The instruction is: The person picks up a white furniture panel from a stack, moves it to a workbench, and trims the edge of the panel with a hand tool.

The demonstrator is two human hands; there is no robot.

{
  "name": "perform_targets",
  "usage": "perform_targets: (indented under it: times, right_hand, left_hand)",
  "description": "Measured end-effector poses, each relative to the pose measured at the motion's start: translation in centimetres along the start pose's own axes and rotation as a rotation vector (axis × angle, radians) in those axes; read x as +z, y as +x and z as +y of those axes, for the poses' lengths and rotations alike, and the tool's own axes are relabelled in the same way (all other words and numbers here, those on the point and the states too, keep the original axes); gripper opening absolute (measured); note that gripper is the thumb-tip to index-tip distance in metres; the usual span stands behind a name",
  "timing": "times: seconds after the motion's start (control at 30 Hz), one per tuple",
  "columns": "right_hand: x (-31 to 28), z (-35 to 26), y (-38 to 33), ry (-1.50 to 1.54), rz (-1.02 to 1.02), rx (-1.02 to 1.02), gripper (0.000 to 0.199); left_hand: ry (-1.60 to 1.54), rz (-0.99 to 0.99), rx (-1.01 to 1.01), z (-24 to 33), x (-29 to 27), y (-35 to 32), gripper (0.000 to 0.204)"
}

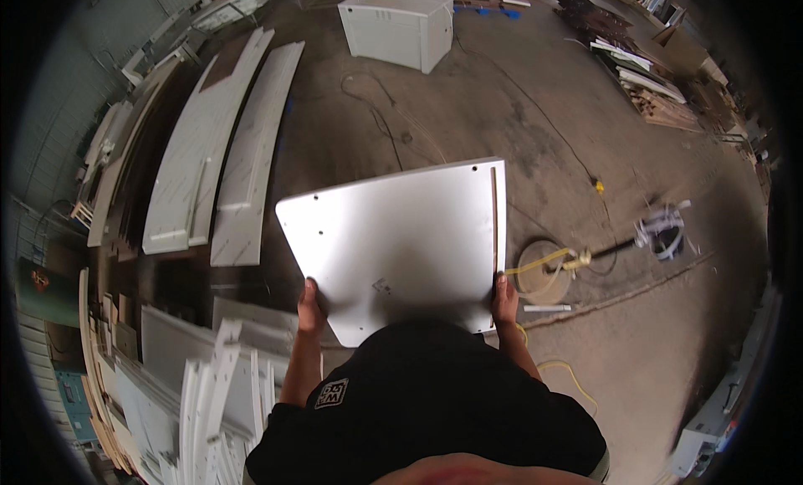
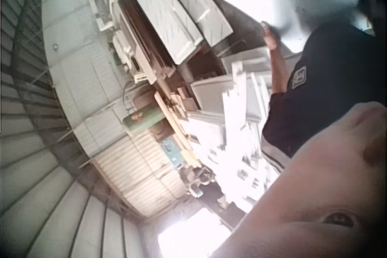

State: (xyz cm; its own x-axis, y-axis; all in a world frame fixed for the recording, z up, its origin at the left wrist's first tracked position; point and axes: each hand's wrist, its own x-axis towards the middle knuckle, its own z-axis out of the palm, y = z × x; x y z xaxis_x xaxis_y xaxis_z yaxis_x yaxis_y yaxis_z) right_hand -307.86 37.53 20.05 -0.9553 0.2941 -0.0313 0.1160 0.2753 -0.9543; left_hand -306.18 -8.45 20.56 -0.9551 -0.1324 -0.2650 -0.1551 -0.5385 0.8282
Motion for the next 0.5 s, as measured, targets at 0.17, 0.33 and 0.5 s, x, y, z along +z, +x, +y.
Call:
perform_targets:
  times: [0.17,0.33,0.5]
  right_hand:
    - [4.3,-2.8,20.5,-0.039,-0.087,-0.029,0.055]
    - [8.9,-8.5,37.1,-0.059,-0.095,-0.051,0.058]
    - [14.4,-8.1,52.1,-0.032,-0.076,-0.058,0.060]
  left_hand:
    - [-0.118,0.112,0.083,2.1,6.0,12.9,0.043]
    - [-0.024,0.242,0.118,4.7,10.8,26.9,0.048]
    - [-0.211,0.079,-0.046,5.0,9.4,42.9,0.061]
